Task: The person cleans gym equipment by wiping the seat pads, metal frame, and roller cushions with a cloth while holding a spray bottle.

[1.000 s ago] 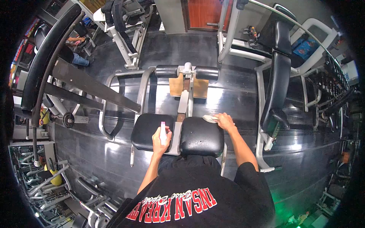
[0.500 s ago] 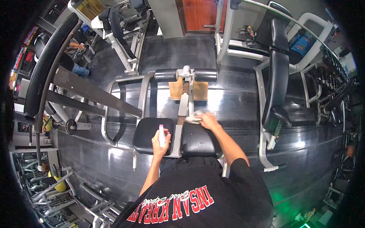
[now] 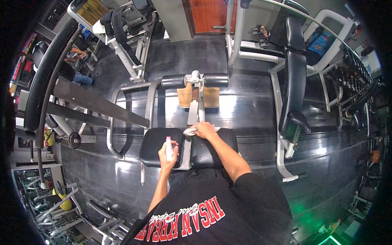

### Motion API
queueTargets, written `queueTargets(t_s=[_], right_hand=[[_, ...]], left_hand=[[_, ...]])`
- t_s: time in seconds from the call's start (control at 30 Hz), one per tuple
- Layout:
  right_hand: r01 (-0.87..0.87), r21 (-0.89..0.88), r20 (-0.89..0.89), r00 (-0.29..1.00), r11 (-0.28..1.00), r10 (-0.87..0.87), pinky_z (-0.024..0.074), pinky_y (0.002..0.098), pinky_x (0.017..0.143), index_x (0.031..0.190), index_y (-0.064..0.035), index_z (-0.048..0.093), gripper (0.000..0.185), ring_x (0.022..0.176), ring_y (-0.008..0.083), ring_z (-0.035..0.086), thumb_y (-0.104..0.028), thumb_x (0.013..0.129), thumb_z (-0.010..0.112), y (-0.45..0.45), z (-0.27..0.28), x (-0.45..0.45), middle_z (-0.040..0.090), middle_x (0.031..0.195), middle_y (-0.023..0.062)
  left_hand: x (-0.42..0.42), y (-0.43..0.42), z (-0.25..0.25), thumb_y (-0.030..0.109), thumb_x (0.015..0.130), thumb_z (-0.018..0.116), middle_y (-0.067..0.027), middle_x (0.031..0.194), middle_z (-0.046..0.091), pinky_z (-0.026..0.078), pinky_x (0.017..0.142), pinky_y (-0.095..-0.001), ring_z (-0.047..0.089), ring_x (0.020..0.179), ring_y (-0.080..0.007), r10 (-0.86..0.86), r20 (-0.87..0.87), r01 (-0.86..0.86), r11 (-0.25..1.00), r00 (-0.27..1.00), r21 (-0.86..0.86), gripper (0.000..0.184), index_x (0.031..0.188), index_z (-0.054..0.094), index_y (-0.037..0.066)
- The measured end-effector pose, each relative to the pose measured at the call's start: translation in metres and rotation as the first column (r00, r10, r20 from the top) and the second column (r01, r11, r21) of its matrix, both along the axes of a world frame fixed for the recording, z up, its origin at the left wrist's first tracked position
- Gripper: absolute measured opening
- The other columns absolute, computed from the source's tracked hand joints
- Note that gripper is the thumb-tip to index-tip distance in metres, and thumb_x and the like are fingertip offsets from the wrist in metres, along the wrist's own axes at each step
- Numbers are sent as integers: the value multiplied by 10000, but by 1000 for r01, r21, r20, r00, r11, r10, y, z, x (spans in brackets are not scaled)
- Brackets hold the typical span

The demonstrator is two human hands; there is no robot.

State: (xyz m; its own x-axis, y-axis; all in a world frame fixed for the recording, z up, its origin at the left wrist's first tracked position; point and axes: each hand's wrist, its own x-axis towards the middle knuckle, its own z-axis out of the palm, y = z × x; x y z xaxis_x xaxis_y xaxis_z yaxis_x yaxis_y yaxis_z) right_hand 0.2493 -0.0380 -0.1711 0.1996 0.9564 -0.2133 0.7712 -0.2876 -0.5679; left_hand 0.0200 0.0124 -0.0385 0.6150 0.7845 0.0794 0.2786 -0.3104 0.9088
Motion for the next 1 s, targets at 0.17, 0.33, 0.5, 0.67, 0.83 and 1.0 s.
queueTargets(t_s=[0.17, 0.33, 0.5, 0.67, 0.83, 1.0], right_hand=[[18, 101, 0, 1000, 995, -18, 498, 460, 908, 1088, -283, 739, 311, 1038, 306, 641, -162, 812, 664, -23, 16, 15, 725, 1031, 32], [171, -29, 160, 973, 985, -165, 489, 425, 919, 1118, -213, 734, 271, 1028, 299, 615, -175, 860, 661, -142, 20, 92, 701, 1143, 35], [270, -419, 228, 955, 867, -187, 513, 441, 887, 1128, -167, 720, 274, 1048, 339, 642, -257, 872, 682, -196, 52, 133, 703, 1093, 104], [498, 55, -71, 867, 865, -494, 492, 441, 910, 1169, -66, 671, 309, 1053, 384, 631, -228, 908, 637, -187, 12, 121, 685, 1129, 167], [315, 9, 113, 943, 949, -314, 479, 439, 937, 1164, -151, 694, 292, 1084, 322, 625, -202, 879, 655, -106, 21, 57, 680, 1165, 103], [63, 6, -52, 997, 998, -62, 479, 465, 961, 1180, -171, 682, 354, 1111, 306, 620, -179, 826, 709, -31, 8, 18, 680, 1188, 44]], left_hand=[[4, 1, 5, 105, 909, 680, -45, 882, 689, 494, 533, -238, 613, 597, -77, 1, -14, -2, 999, 1000, -54, 198, 1078, 622, 20], [7, 1, 15, 119, 916, 683, -38, 874, 687, 491, 531, -238, 608, 593, -76, 50, 33, -41, 974, 998, -222, 205, 1085, 623, 20], [3, 3, 6, 109, 919, 676, -42, 901, 685, 497, 546, -232, 593, 609, -67, 20, 13, -17, 980, 1000, -197, 205, 1091, 621, 12], [7, 2, 8, 76, 889, 680, -67, 885, 699, 519, 617, -266, 637, 680, -110, 47, 17, -44, 984, 999, -172, 192, 1064, 636, 8], [8, 2, 8, 67, 857, 692, -104, 878, 718, 542, 723, -316, 700, 787, -184, 50, 3, -49, 986, 999, -161, 195, 1039, 655, 7], [8, 2, 3, 91, 906, 682, -49, 904, 686, 537, 577, -244, 582, 623, -59, 11, -9, -11, 999, 1000, -36, 206, 1089, 632, 10]])
